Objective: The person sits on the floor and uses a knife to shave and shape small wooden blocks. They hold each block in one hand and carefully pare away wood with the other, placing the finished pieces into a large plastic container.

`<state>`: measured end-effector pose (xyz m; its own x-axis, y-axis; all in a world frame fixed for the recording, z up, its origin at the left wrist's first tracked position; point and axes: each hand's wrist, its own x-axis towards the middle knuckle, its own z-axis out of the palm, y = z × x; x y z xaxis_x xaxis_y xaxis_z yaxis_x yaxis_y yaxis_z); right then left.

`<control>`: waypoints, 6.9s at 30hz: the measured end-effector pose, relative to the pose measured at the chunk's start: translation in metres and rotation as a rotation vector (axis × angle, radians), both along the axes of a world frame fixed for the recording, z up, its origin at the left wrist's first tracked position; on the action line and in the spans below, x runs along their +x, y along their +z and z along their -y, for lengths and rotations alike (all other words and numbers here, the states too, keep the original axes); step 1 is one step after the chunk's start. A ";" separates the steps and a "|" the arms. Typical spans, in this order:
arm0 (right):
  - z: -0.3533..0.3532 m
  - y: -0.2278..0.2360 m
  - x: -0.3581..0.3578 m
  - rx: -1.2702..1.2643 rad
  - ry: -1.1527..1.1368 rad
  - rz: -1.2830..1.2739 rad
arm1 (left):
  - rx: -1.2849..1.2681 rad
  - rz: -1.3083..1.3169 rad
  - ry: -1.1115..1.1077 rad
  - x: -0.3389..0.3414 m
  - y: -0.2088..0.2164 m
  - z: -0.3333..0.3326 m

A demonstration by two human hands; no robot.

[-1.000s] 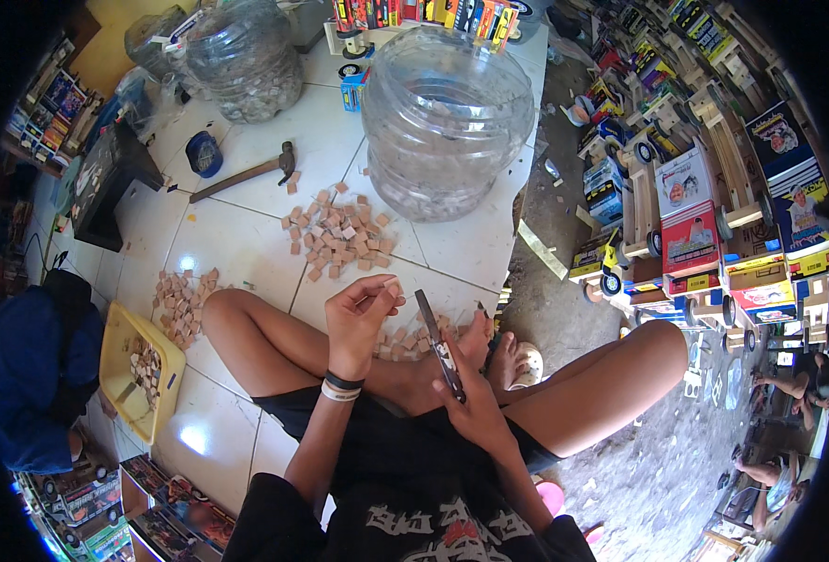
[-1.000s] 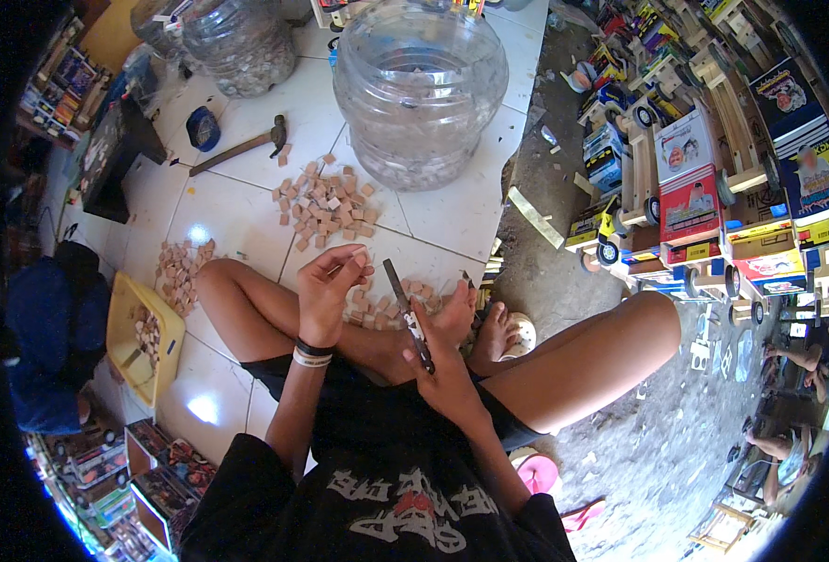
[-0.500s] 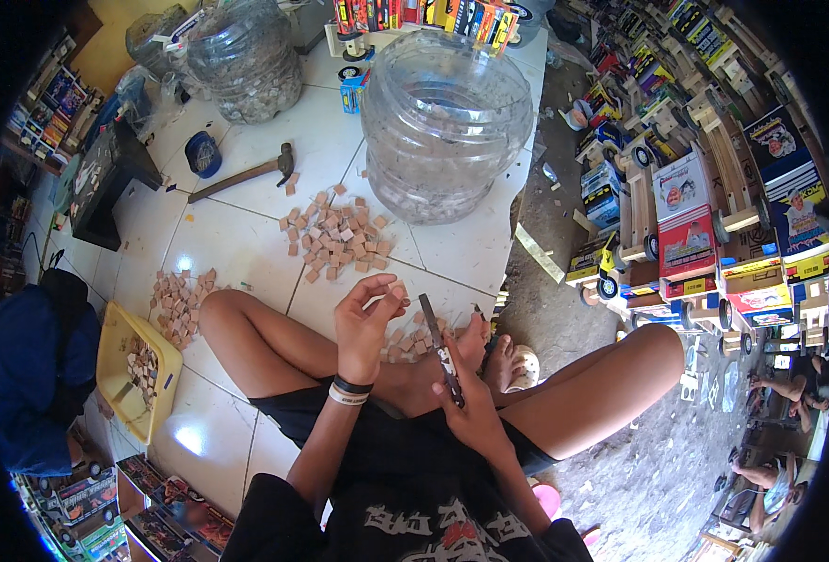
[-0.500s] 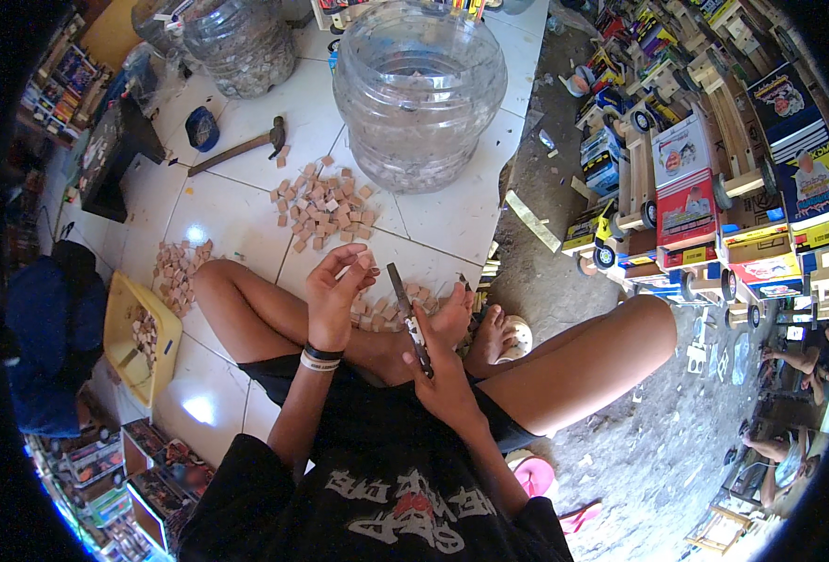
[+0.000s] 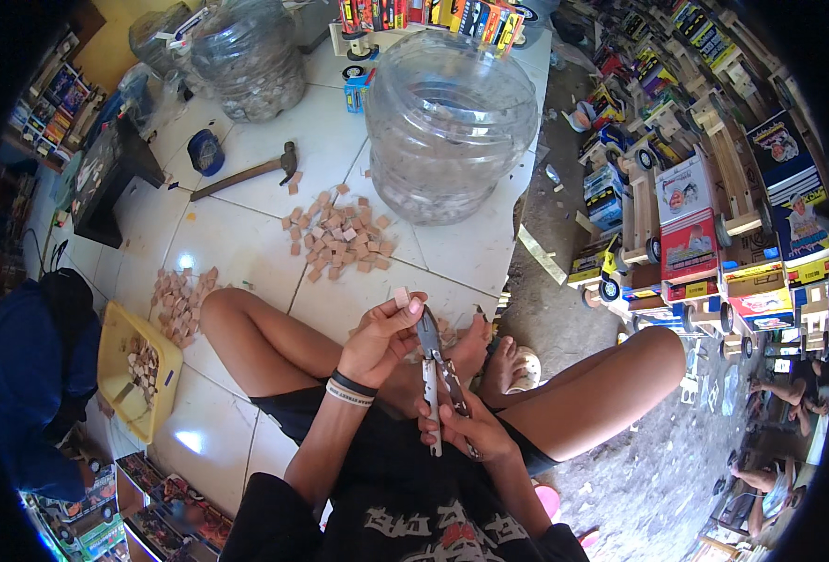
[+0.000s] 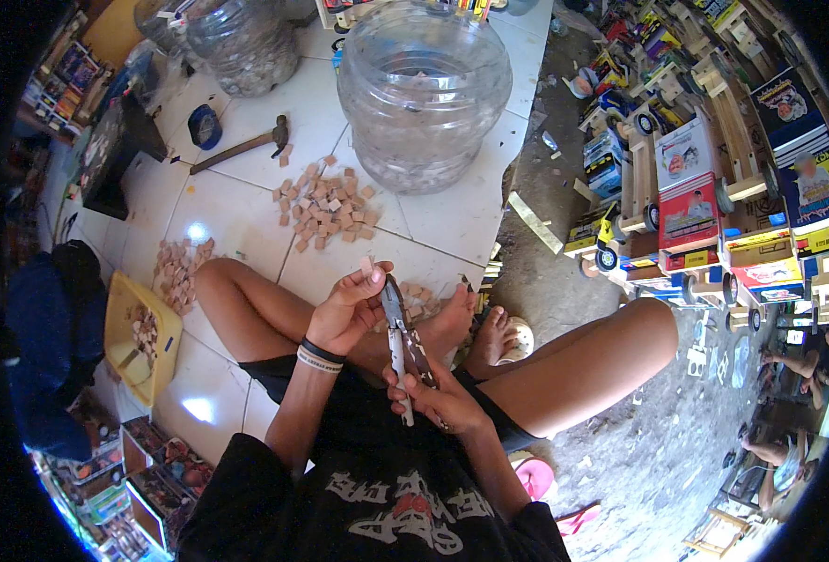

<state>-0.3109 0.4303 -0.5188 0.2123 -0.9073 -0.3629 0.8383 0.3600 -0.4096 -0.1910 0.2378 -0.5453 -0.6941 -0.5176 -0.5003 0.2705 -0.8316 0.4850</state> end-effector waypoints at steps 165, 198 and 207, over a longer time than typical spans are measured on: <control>0.019 0.000 -0.018 -0.221 0.019 -1.433 | -0.609 0.338 0.027 0.009 0.014 0.022; 0.001 -0.003 -0.022 0.234 0.083 -0.620 | -0.517 0.227 0.084 0.008 0.002 0.011; 0.006 0.030 -0.024 0.151 0.078 -0.381 | -0.660 0.199 -0.072 0.002 0.003 0.003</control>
